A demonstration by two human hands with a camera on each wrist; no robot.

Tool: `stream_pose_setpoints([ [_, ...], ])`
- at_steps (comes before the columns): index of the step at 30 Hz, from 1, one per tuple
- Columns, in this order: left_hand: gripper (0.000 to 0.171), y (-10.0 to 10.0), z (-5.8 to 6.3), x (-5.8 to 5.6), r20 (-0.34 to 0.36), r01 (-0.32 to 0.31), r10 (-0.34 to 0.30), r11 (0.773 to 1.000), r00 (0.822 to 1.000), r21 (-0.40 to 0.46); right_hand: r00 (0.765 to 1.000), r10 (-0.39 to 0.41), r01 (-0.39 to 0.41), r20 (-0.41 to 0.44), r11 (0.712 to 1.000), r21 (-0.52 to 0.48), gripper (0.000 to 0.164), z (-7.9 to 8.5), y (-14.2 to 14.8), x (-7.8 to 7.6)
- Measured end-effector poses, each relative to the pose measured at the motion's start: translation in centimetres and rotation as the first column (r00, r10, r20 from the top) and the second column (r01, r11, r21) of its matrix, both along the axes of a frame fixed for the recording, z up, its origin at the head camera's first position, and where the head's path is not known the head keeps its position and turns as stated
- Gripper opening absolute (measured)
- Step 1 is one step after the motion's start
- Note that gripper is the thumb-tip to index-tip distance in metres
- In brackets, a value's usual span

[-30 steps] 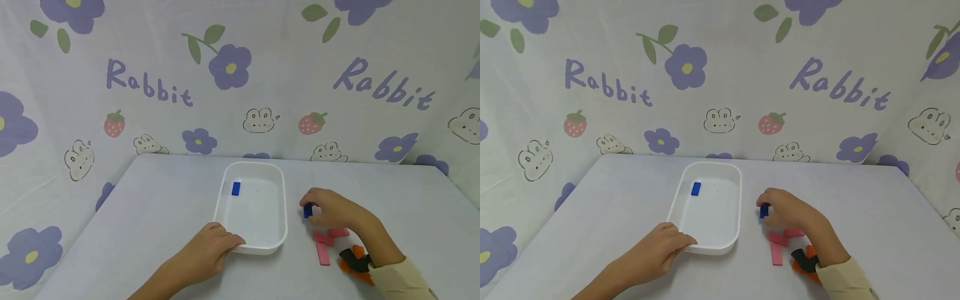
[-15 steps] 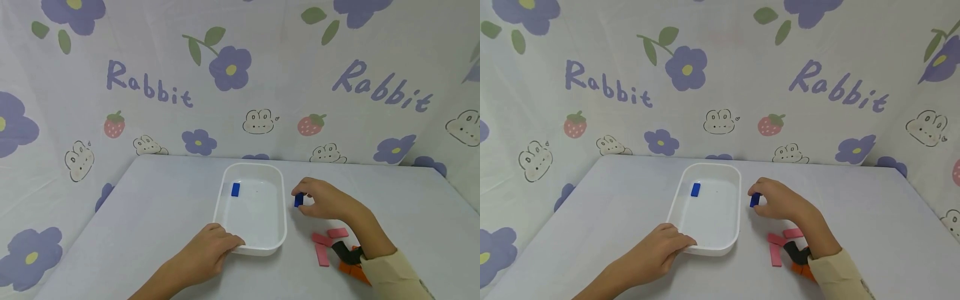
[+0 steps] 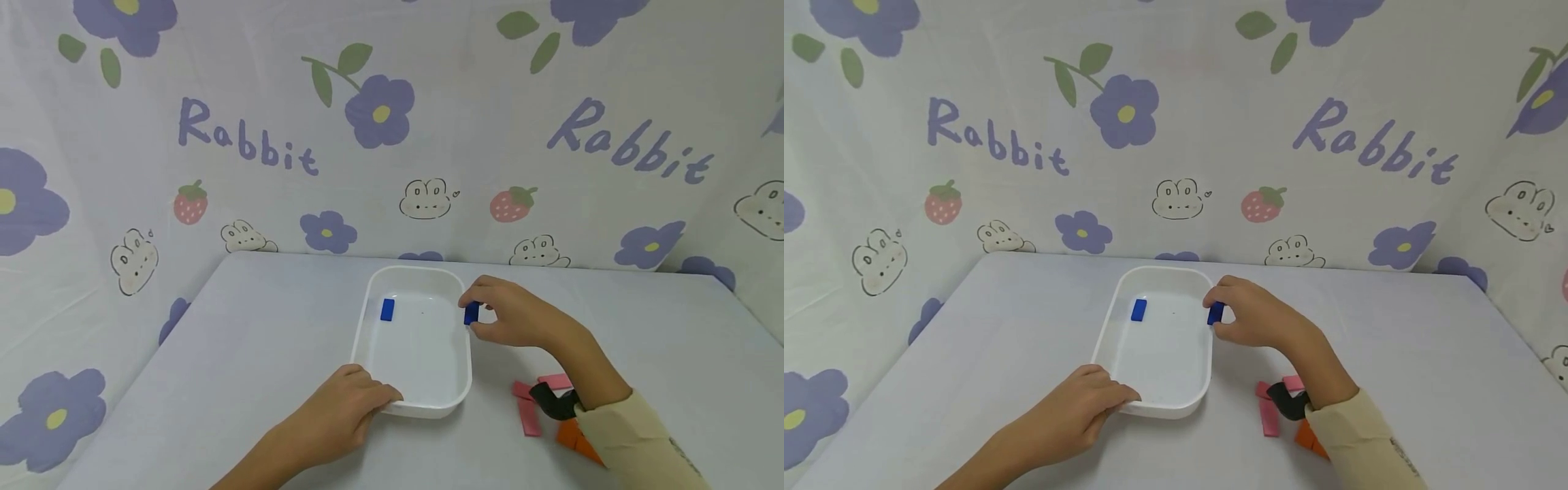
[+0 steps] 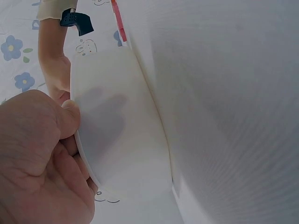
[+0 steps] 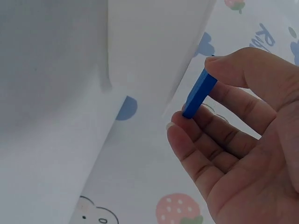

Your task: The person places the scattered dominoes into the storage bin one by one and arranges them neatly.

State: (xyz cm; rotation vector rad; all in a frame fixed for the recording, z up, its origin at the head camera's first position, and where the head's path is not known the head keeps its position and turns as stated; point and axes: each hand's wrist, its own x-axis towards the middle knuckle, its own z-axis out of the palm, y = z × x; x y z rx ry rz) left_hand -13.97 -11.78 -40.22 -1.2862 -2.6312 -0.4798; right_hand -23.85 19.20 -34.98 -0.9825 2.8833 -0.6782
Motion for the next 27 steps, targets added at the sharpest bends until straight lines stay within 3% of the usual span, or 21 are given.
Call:
stream_pose_setpoints([
  [8,0.019,0.1,0.1,0.0,0.061,-0.023,0.025,0.999,0.998,-0.031,1.0,-0.009,0.008,0.007,0.999,0.047,0.029,-0.1,-1.6,-0.5],
  [21,0.02,0.1,0.5,0.1,0.113,-0.042,0.046,0.998,0.993,-0.042,0.997,0.038,-0.029,-0.071,0.992,0.119,0.028,-0.3,-3.8,-1.0],
  [27,0.02,0.1,0.3,0.1,0.119,-0.04,0.045,0.998,0.992,-0.049,0.999,0.043,-0.041,-0.02,0.992,0.116,0.027,-0.9,-4.4,-1.5],
])
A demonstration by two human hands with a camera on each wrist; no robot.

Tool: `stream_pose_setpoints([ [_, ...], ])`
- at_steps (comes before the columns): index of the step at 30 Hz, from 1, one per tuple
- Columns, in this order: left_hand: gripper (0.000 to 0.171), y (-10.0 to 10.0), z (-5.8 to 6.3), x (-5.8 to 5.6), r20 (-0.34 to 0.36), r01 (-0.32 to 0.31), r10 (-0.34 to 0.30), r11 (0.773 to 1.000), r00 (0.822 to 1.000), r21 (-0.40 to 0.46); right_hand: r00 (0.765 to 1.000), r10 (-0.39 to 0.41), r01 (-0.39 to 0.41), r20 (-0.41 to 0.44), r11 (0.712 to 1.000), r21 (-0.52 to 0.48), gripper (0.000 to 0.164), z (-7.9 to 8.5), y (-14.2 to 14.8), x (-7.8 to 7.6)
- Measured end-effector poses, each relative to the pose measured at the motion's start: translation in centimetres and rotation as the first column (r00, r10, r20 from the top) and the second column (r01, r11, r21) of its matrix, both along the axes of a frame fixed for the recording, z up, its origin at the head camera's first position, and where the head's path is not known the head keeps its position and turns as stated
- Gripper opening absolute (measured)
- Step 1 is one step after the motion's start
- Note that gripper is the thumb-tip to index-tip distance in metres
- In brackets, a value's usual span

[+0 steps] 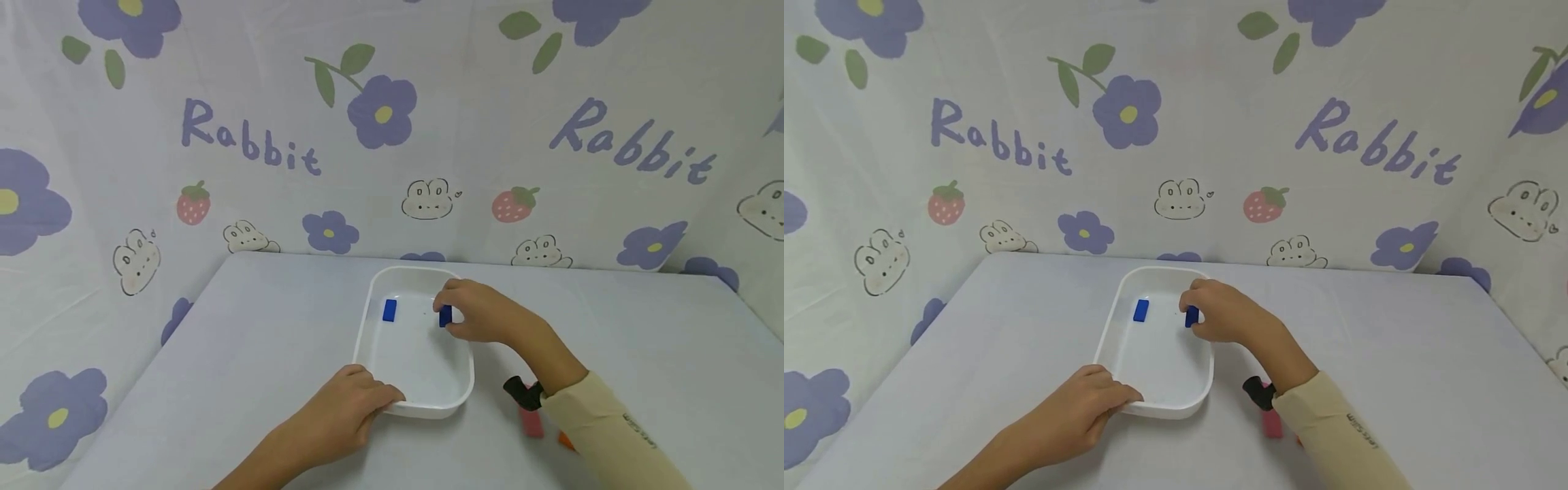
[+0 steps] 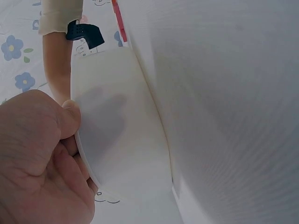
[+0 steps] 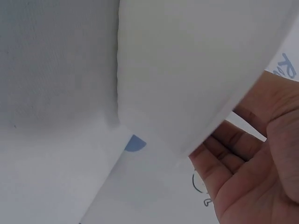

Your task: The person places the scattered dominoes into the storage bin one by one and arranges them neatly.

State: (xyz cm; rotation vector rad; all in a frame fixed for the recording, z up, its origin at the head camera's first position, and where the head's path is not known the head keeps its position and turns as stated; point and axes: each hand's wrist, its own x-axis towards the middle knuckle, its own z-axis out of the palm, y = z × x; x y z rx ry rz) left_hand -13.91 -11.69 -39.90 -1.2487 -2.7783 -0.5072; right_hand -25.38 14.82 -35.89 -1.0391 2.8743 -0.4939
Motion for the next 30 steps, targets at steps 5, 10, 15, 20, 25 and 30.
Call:
stream_pose_setpoints([
  [5,0.019,-0.1,-0.2,0.0,-0.026,0.009,-0.008,1.0,1.0,0.003,0.998,-0.032,0.032,0.054,0.999,-0.004,0.018,-0.9,-0.6,-0.8],
  [10,0.019,-0.2,-0.3,-0.1,-0.07,0.015,-0.014,1.0,0.997,0.014,0.998,-0.021,0.022,0.054,1.0,-0.009,0.013,-1.8,-1.2,-1.6],
  [15,0.019,-0.1,-0.3,-0.1,-0.085,0.023,-0.021,1.0,0.996,0.017,0.997,-0.042,0.043,0.067,0.999,-0.01,0.013,-2.2,-1.6,-1.9],
  [20,0.02,-0.1,-0.3,-0.1,-0.089,0.024,-0.023,1.0,0.996,0.018,0.998,-0.047,0.047,0.047,0.999,0.005,0.014,-2.4,-2.0,-2.0],
  [25,0.021,-0.1,-0.3,-0.1,-0.096,0.03,-0.028,0.999,0.995,0.022,0.999,-0.054,0.053,0.008,0.997,0.05,0.014,-2.5,-2.6,-2.0],
  [30,0.021,-0.1,-0.2,0.0,-0.079,0.026,-0.025,1.0,0.997,0.014,0.997,-0.077,0.078,-0.013,0.993,0.093,0.014,-2.8,-3.2,-2.1],
])
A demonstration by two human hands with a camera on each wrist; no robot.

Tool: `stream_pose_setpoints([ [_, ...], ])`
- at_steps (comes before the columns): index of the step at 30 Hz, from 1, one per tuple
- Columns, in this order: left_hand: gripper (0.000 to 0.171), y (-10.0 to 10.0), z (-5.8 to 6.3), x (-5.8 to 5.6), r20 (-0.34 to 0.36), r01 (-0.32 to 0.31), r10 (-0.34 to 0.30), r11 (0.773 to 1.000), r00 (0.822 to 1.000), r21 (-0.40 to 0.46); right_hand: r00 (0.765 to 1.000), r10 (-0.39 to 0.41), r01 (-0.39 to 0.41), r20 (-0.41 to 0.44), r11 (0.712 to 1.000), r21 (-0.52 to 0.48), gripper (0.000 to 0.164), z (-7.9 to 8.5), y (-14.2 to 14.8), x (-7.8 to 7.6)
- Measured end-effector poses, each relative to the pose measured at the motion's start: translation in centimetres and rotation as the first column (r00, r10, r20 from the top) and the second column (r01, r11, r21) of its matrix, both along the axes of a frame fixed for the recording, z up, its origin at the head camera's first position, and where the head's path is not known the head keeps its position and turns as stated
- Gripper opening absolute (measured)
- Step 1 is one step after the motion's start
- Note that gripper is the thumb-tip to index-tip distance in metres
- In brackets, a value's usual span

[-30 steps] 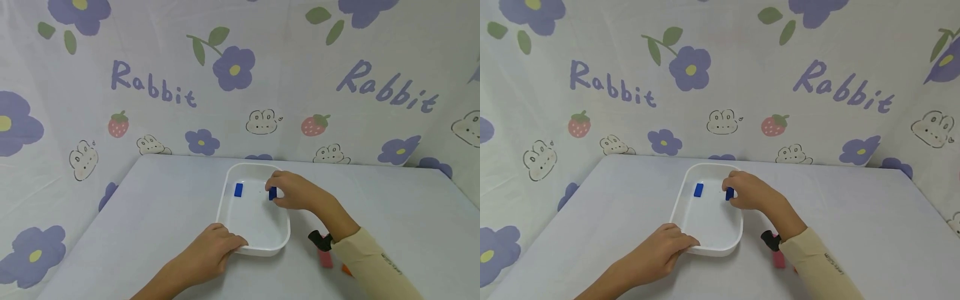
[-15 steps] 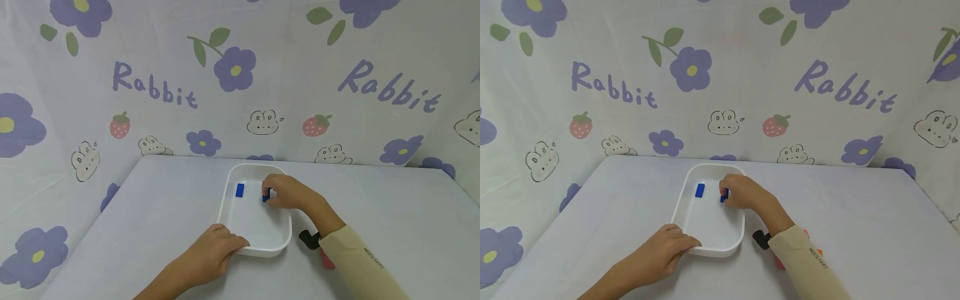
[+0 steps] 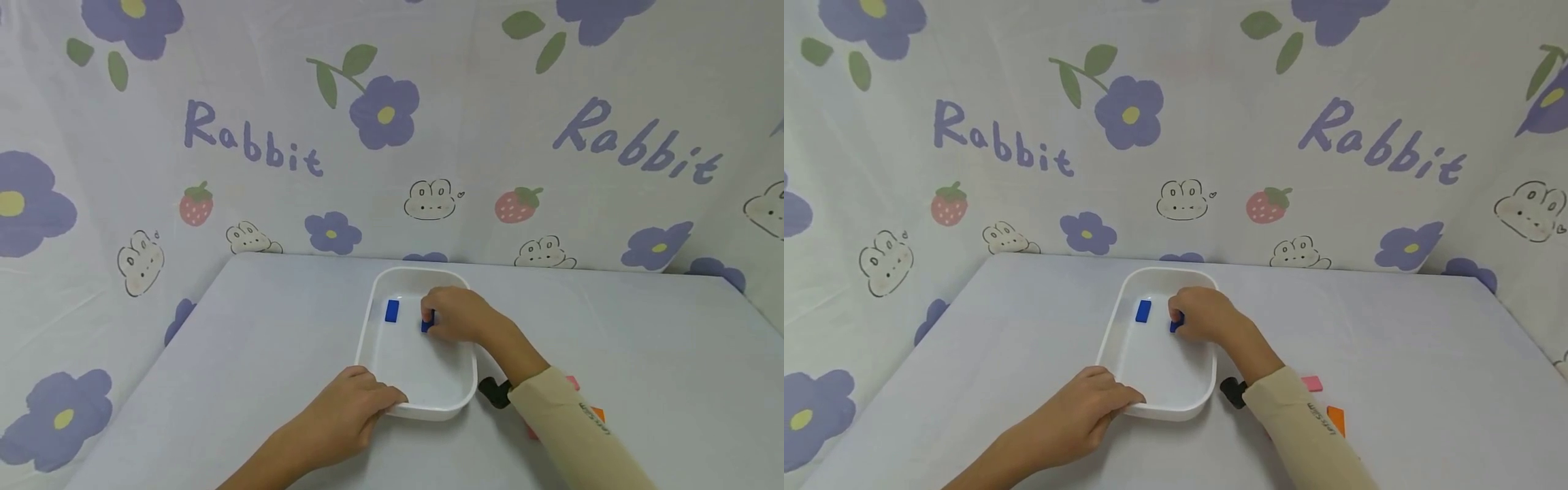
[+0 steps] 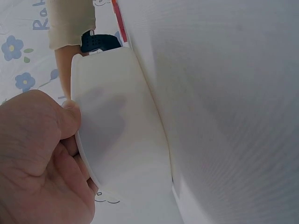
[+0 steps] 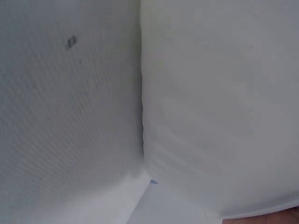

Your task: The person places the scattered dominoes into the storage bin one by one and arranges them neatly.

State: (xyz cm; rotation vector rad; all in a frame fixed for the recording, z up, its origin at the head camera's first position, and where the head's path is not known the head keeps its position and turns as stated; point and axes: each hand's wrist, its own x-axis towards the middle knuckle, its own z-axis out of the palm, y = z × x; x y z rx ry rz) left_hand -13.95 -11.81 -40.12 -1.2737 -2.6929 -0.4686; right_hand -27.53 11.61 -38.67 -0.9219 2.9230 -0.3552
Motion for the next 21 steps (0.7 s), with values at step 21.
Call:
stream_pose_setpoints([
  [21,0.019,-0.12,-0.33,-0.05,-0.057,0.026,-0.024,0.999,0.998,0.03,0.998,-0.019,0.022,-0.059,0.999,0.039,0.013,-0.99,-0.55,-0.22],
])
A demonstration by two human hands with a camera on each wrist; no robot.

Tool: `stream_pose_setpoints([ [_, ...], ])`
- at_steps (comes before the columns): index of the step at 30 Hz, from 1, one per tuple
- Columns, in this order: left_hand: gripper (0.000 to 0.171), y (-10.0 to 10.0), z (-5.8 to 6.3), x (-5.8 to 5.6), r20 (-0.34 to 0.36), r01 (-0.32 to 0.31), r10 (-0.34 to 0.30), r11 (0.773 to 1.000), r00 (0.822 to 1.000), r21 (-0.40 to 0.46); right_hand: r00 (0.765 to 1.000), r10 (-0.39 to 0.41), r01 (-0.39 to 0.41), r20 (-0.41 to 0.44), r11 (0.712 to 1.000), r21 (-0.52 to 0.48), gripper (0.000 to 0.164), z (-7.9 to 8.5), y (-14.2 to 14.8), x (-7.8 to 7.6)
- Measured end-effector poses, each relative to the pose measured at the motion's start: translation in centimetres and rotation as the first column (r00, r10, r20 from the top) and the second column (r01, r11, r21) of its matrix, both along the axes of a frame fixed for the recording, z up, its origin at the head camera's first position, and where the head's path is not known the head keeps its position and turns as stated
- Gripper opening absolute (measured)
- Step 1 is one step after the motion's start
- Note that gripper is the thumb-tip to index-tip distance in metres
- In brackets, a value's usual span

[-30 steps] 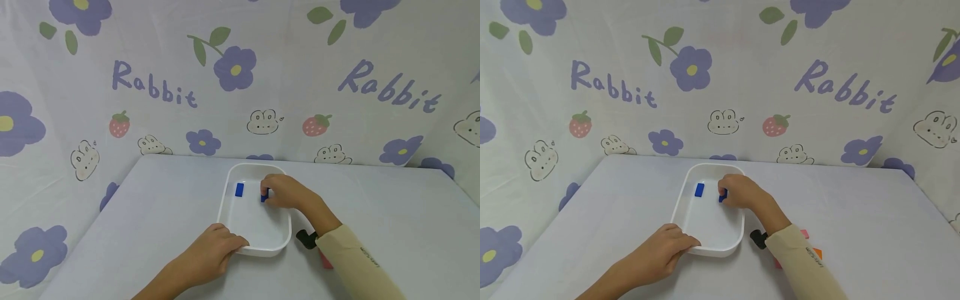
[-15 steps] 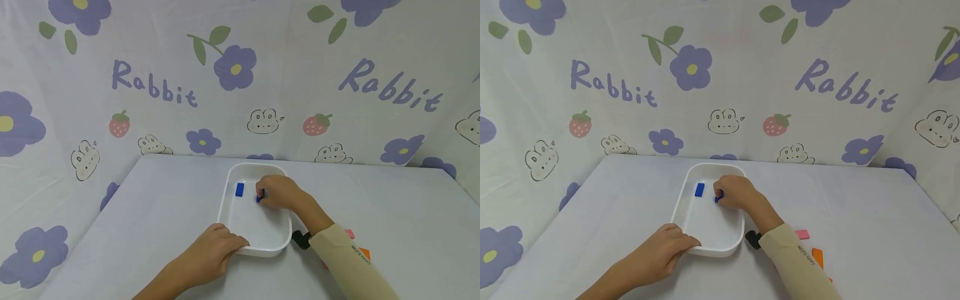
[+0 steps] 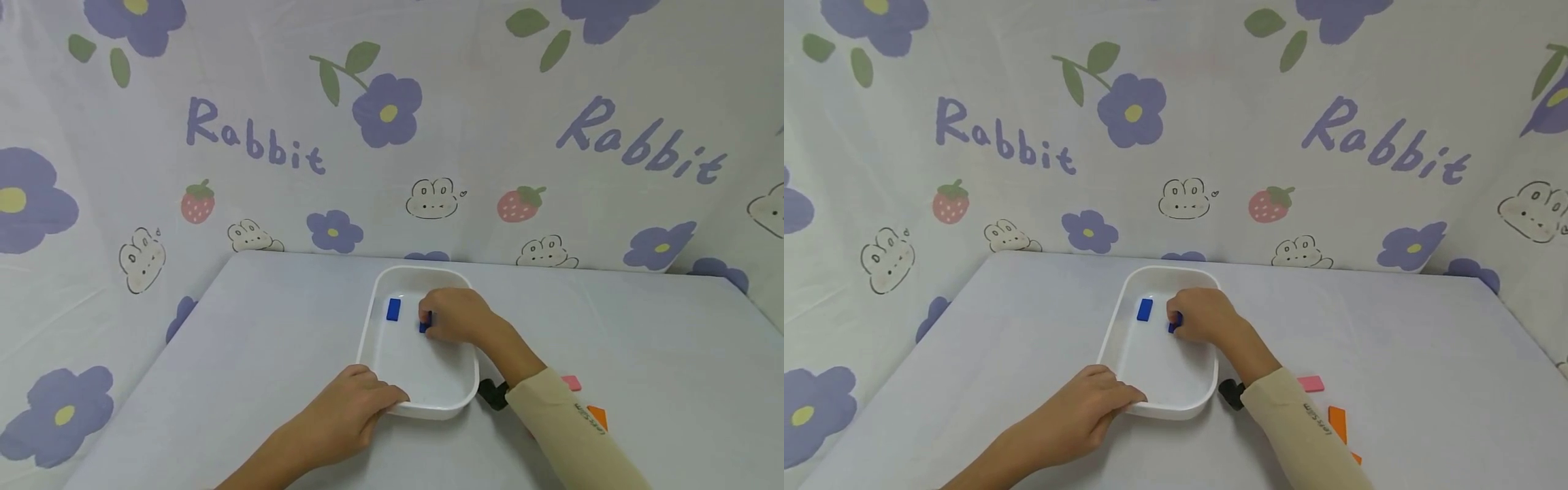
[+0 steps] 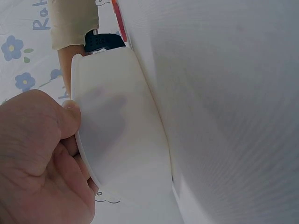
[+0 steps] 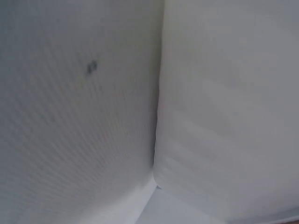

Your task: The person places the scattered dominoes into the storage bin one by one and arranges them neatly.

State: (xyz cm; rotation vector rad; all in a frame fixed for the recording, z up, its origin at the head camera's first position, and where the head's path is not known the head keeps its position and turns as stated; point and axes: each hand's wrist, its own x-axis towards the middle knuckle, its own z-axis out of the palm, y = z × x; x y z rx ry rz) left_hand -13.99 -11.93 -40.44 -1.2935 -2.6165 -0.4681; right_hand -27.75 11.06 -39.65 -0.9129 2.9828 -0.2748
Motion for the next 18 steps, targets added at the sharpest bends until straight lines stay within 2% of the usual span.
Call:
stream_pose_setpoints([
  [5,0.02,0.2,-0.1,0.0,0.016,-0.006,0.006,1.0,1.0,-0.018,0.999,0.029,-0.026,0.041,0.997,-0.068,0.01,0.2,0.5,0.5],
  [10,0.02,0.3,0.0,0.1,0.014,-0.005,0.005,1.0,1.0,-0.015,0.986,0.121,-0.105,0.117,0.986,-0.132,0.004,0.9,0.9,1.7],
  [13,0.019,0.2,0.0,0.0,0.005,-0.007,0.007,1.0,1.0,-0.013,0.979,0.15,-0.133,0.138,0.983,-0.122,0.004,1.2,0.7,2.3],
  [18,0.019,0.1,0.0,0.0,-0.006,-0.006,0.006,1.0,1.0,-0.012,0.982,0.127,-0.119,0.137,0.991,-0.069,0.004,1.3,0.3,2.7],
])
